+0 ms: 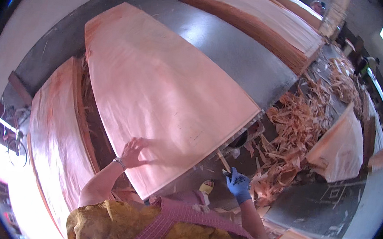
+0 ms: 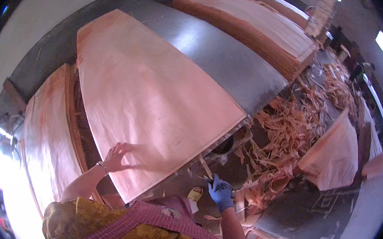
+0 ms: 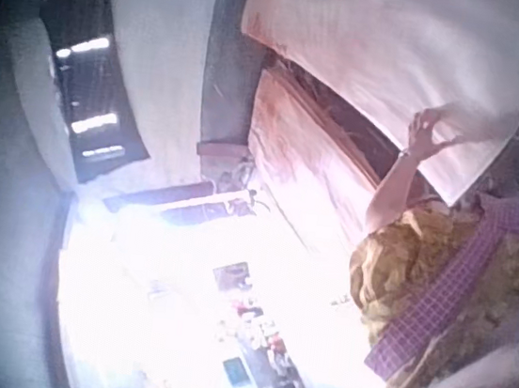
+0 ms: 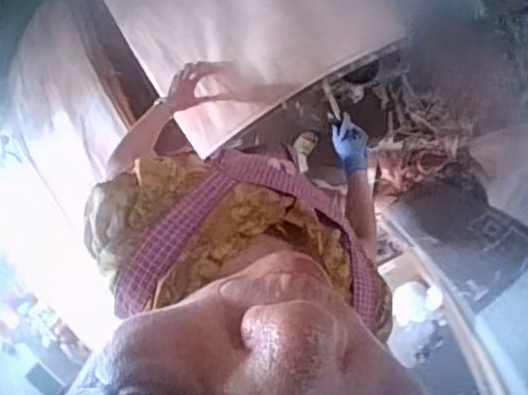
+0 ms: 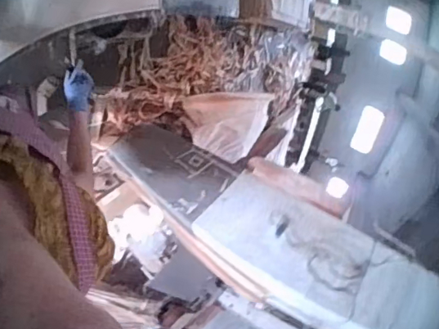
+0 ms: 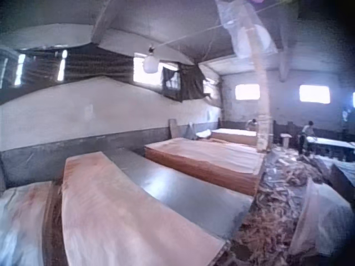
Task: The person handles wood veneer sheets by lifting them from a stack, moving them to a work surface, and using a small blade to trim and patch sections.
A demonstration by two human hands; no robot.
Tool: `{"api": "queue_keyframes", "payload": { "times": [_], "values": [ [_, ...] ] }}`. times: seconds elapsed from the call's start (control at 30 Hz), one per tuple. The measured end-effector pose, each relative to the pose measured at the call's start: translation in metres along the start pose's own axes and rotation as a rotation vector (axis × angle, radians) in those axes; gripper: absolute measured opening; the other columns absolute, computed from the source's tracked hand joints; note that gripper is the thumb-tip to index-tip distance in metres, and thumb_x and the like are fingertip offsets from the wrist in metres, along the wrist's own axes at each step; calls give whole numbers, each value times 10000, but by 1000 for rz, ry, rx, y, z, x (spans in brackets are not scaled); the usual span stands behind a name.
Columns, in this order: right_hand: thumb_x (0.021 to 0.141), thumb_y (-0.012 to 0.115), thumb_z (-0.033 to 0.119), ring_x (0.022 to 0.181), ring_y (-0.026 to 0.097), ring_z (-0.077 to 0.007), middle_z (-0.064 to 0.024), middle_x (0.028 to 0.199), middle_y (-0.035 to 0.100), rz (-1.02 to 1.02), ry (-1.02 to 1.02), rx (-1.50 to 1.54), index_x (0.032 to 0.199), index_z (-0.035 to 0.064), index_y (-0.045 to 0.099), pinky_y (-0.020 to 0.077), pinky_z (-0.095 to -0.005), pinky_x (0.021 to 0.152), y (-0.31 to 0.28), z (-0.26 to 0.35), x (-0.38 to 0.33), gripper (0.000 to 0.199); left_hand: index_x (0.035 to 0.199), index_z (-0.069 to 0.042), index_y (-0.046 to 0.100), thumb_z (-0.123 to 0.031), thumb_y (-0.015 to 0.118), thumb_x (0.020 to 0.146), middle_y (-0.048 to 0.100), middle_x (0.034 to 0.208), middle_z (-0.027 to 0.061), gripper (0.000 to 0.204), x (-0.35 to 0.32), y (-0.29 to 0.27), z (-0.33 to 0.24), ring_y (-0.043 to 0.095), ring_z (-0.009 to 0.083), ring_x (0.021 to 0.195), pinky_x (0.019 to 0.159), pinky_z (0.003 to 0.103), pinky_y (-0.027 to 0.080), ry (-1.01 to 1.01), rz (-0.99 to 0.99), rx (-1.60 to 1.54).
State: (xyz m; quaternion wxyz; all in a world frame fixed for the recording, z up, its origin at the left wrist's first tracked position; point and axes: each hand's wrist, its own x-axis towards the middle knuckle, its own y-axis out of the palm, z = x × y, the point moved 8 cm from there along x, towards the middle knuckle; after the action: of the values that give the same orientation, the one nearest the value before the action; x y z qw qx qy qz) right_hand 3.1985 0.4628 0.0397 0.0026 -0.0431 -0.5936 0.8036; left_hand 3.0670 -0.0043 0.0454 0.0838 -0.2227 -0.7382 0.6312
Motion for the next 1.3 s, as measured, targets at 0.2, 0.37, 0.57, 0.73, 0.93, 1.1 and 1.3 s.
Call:
{"api": "queue_keyframes", "payload": {
  "times": [0.2, 0.37, 0.57, 0.73, 0.93, 1.1, 1.3],
  "values": [
    [884, 610, 390, 680, 649, -399, -195, 764, 666, 27, 7, 4, 1073, 102, 577, 502, -503, 619, -63, -108, 53, 347, 1316, -123, 492, -385, 708, 769, 427, 1363, 179, 644, 21, -14, -47, 405, 364, 1274, 1055, 540, 299, -378, -217, -162],
    [910, 587, 378, 711, 649, -399, -196, 781, 667, -3, -41, -73, 1087, 73, 582, 502, -490, 639, -93, -191, 140, 354, 1264, -130, 534, -326, 678, 793, 451, 1349, 187, 530, 89, -56, -150, 450, 380, 1243, 1048, 506, 347, -292, -193, -191],
    [908, 607, 296, 689, 659, -369, -190, 743, 666, -35, -77, -78, 1146, 36, 555, 511, -470, 627, -149, -293, 279, 357, 1213, -114, 564, -294, 669, 791, 472, 1340, 180, 471, 174, -62, -218, 459, 357, 1239, 1044, 488, 363, -357, -234, -196],
    [949, 553, 350, 647, 654, -377, -191, 700, 654, -113, -83, -30, 1032, 74, 570, 507, -480, 561, -189, -402, 342, 289, 1206, -113, 567, -295, 652, 812, 488, 1317, 157, 442, 230, -57, -295, 469, 332, 1236, 1020, 493, 372, -406, -217, -197],
    [926, 616, 265, 613, 654, -341, -189, 674, 643, -67, -233, 224, 1028, 39, 601, 510, -424, 525, -208, -348, 364, 249, 1169, -109, 594, -288, 642, 823, 529, 1268, 140, 392, 278, -63, -367, 481, 313, 1224, 1003, 470, 384, -450, -288, -251],
    [919, 624, 239, 766, 673, -363, -207, 860, 674, -82, -513, 512, 1083, 53, 605, 530, -440, 655, -152, -213, 356, 249, 1206, -71, 587, -367, 605, 910, 669, 1089, 108, 419, 270, -36, -390, 640, 299, 1020, 866, 452, 512, -679, -90, -729],
    [954, 563, 353, 930, 643, -383, -208, 1011, 675, 159, -617, 608, 1145, 42, 634, 514, -464, 798, -120, -108, 334, 372, 1220, -74, 569, -528, 485, 969, 701, 947, 67, 526, 313, 14, -429, 676, 185, 806, 681, 343, 554, -739, -163, -2295]
  ]
}}
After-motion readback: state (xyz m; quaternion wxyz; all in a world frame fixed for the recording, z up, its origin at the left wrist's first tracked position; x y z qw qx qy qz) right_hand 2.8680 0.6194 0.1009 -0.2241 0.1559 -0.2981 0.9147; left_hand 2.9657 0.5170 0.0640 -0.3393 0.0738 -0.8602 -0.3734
